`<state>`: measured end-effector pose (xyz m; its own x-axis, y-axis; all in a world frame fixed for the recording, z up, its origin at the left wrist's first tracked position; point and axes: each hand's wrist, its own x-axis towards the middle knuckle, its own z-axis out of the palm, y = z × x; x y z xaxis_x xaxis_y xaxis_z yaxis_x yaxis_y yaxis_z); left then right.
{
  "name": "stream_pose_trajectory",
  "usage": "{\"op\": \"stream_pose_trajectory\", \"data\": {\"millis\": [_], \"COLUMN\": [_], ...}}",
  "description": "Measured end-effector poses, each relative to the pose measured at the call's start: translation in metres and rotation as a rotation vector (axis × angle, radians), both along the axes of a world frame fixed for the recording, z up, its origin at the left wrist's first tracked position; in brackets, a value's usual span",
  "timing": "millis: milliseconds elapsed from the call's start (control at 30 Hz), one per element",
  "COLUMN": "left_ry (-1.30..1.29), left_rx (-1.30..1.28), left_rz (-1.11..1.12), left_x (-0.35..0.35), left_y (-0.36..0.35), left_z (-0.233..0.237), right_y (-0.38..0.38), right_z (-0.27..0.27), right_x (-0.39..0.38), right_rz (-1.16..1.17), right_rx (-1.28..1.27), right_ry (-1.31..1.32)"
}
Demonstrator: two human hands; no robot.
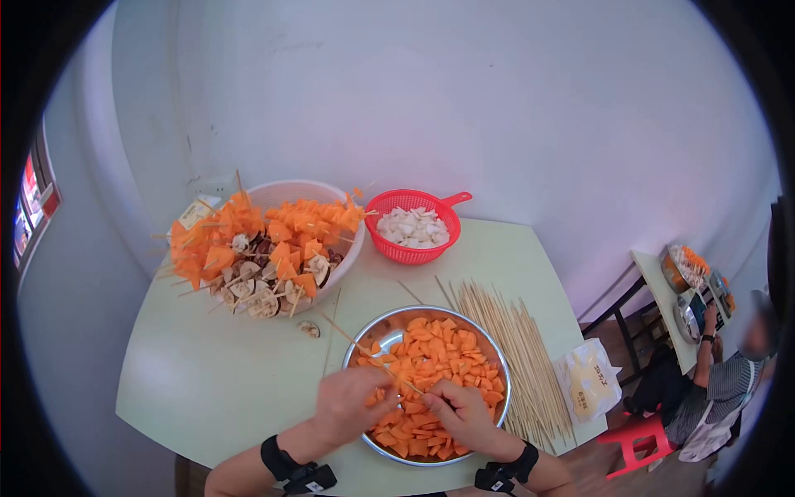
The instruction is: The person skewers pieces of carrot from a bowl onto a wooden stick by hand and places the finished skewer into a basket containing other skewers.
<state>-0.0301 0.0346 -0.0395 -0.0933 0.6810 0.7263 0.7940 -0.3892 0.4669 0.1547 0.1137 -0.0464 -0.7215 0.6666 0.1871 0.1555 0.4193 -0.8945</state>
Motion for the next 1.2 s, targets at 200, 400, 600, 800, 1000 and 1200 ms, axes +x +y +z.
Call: {"op": "stream_pose_trajectory", "data": {"millis": [200, 400, 600, 800, 1000, 1200], "left_ry": [-0.04, -0.151, -0.182, -0.069, 0.035, -0.093], "left_rx": [0.028, 0.067, -0.013, -0.026, 0.016, -0.121], "left_rz": [-0.032, 0.04, 0.028, 0.024, -0.109, -0.118], "left_x": [0.006, -0.009, -0.004, 0.002, 0.018, 0.018], "left_y": [0.002, 0.01, 0.006, 0.002, -0.001, 0.0], "left_z": [-0.002, 0.005, 0.006, 0.003, -0.006, -0.012], "right_y": [0.004, 0.002, 0.0, 0.0, -0.002, 0.0], "right_z": [-0.002, -0.002, 0.002, -0.002, 0.007, 0.007], "right_x": [0.001, 0.0, 0.0, 0.002, -0.001, -0.002], "right_rz": [0.04, 0.153, 0.165, 0.091, 0.129, 0.13], "right_rx": [-0.105, -0.243, -0.105, -0.036, 0.001, -0.026], "right_ry": [0.029, 0.015, 0.052, 0.041, -0.02, 0.009]}}
